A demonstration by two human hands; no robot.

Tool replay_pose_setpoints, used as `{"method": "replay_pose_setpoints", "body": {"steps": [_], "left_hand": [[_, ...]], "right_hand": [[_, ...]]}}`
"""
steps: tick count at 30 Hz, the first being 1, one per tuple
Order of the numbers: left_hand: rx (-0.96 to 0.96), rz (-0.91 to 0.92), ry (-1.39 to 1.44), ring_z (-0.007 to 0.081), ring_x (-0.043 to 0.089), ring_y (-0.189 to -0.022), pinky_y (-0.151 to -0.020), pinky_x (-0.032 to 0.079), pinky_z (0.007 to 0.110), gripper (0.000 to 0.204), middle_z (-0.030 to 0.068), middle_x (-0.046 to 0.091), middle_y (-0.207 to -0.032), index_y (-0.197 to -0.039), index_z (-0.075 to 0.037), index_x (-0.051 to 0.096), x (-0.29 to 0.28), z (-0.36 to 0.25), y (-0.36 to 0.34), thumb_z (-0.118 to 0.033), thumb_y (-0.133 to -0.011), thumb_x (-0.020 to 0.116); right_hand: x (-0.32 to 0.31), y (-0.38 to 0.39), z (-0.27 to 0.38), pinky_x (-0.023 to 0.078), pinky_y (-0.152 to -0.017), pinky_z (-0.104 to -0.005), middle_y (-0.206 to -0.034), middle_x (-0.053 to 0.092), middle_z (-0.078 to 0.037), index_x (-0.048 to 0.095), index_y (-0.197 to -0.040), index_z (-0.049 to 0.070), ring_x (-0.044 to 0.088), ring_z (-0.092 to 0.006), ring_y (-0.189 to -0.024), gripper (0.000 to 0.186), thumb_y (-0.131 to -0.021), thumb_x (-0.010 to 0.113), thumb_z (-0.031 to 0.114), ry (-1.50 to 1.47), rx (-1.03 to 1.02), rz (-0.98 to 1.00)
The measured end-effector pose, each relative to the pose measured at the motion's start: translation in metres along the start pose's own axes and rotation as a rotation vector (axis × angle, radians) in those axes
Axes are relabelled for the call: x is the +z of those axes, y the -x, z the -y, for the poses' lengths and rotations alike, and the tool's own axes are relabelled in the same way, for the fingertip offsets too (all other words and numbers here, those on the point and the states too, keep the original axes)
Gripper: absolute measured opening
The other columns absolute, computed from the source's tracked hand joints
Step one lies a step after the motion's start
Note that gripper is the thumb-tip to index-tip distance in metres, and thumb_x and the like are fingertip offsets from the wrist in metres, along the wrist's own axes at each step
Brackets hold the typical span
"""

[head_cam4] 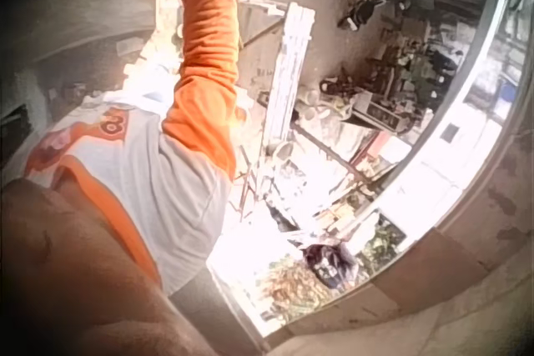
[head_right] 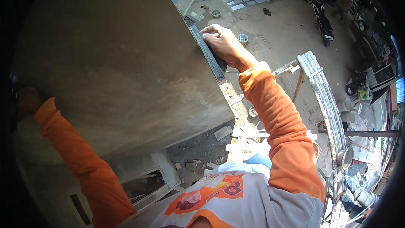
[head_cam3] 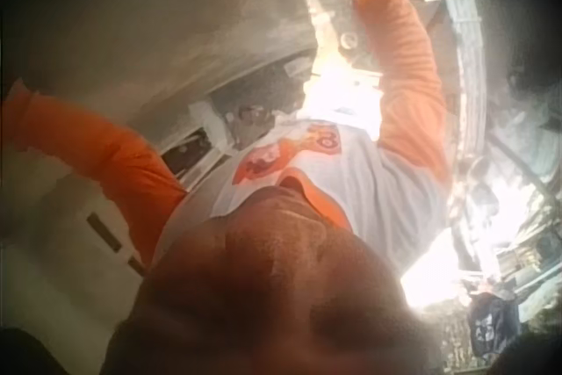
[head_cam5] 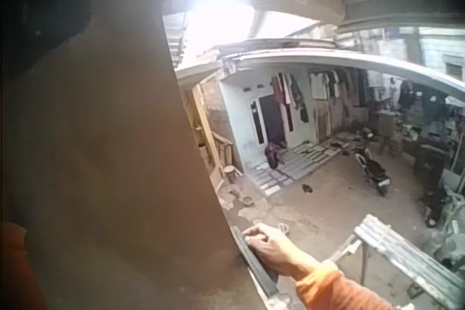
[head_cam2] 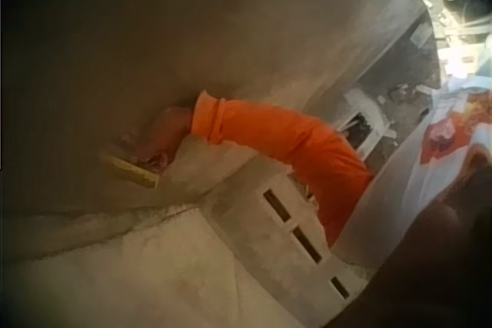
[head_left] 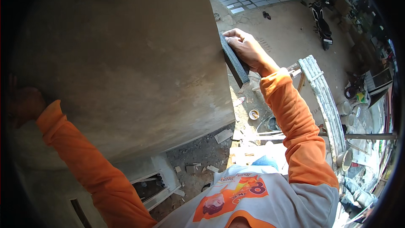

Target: The person smooths the plaster along a wall corner using a float and a wooden block, dips a brush into a bucket of water, and smooths the wall surface with the float while holding the brush.

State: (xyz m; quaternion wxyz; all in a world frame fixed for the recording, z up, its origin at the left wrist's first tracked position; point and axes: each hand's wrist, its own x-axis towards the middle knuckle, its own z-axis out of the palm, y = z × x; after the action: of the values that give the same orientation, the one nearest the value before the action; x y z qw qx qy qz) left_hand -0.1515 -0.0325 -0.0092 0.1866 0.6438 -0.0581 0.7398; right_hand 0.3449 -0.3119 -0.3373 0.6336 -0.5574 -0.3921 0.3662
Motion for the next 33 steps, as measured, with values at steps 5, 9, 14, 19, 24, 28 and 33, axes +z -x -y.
{"method": "replay_pose_setpoints", "body": {"steps": [5,9,14,19,24,28,33], "left_hand": [[0.042,-0.034,-0.081,0.0426,0.064,-0.084,-0.085,0.054,0.048,0.055,0.0372,0.059,-0.095,-0.094,0.024,0.046,0.042,-0.016,0.01,-0.027,-0.089,0.028],[0.363,-0.065,-0.481,0.0436,0.065,-0.079,-0.07,0.057,0.045,0.05,0.0346,0.06,-0.1,-0.102,0.023,0.045,0.06,-0.015,0.023,-0.025,-0.091,0.035],[0.473,-0.112,-0.362,0.0403,0.067,-0.076,-0.068,0.058,0.042,0.042,0.0319,0.061,-0.099,-0.101,0.022,0.046,0.107,-0.032,0.045,-0.016,-0.088,0.055],[0.37,-0.157,-0.149,0.0361,0.068,-0.076,-0.066,0.057,0.037,0.039,0.0288,0.063,-0.097,-0.104,0.019,0.049,0.1,-0.021,0.046,-0.012,-0.085,0.063],[0.345,-0.299,-0.151,0.0346,0.068,-0.076,-0.066,0.056,0.035,0.037,0.027,0.064,-0.097,-0.104,0.018,0.051,0.126,-0.038,0.058,-0.011,-0.086,0.062],[0.341,-0.295,-0.103,0.0346,0.068,-0.076,-0.066,0.056,0.035,0.033,0.025,0.065,-0.097,-0.101,0.016,0.056,0.133,-0.061,0.059,-0.012,-0.086,0.061],[0.264,-0.263,-0.046,0.0353,0.067,-0.081,-0.071,0.054,0.037,0.038,0.0244,0.064,-0.103,-0.111,0.011,0.054,0.133,-0.047,0.057,-0.02,-0.089,0.052]], "right_hand": [[-0.017,-0.036,-0.067,0.05,-0.066,-0.0256,-0.088,0.062,-0.004,0.059,-0.107,0.002,0.057,-0.0078,-0.073,0.021,-0.092,0.056,0.017,0.082,0.198,0.103],[-0.052,-0.04,-0.13,0.049,-0.065,-0.0298,-0.083,0.063,-0.005,0.064,-0.097,0.005,0.058,-0.0137,-0.072,0.02,-0.088,0.059,0.022,-0.031,0.299,-0.15],[-0.084,0.074,-0.178,0.057,-0.075,-0.0389,-0.102,0.067,-0.011,0.06,-0.113,0.005,0.067,-0.0233,-0.085,0.027,-0.094,0.054,0.023,-0.973,0.4,-0.399],[-0.048,0.152,-0.211,0.051,-0.086,-0.0396,-0.106,0.066,-0.009,0.061,-0.111,0.007,0.064,-0.0228,-0.096,0.03,-0.095,0.05,0.03,-1.168,0.509,-0.314],[-0.056,0.134,-0.128,0.055,-0.077,-0.0375,-0.104,0.065,-0.011,0.056,-0.117,0.001,0.065,-0.0222,-0.088,0.032,-0.099,0.039,0.023,-0.946,0.372,-0.141],[-0.059,0.154,-0.044,0.055,-0.071,-0.0295,-0.101,0.062,-0.007,0.053,-0.123,0.005,0.063,-0.0152,-0.082,0.029,-0.099,0.041,0.018,-0.655,0.203,-0.183],[-0.085,0.198,-0.109,0.054,-0.07,-0.0331,-0.103,0.062,-0.009,0.054,-0.121,0.006,0.063,-0.0164,-0.082,0.028,-0.095,0.048,0.015,-0.521,0.239,-0.298]]}}
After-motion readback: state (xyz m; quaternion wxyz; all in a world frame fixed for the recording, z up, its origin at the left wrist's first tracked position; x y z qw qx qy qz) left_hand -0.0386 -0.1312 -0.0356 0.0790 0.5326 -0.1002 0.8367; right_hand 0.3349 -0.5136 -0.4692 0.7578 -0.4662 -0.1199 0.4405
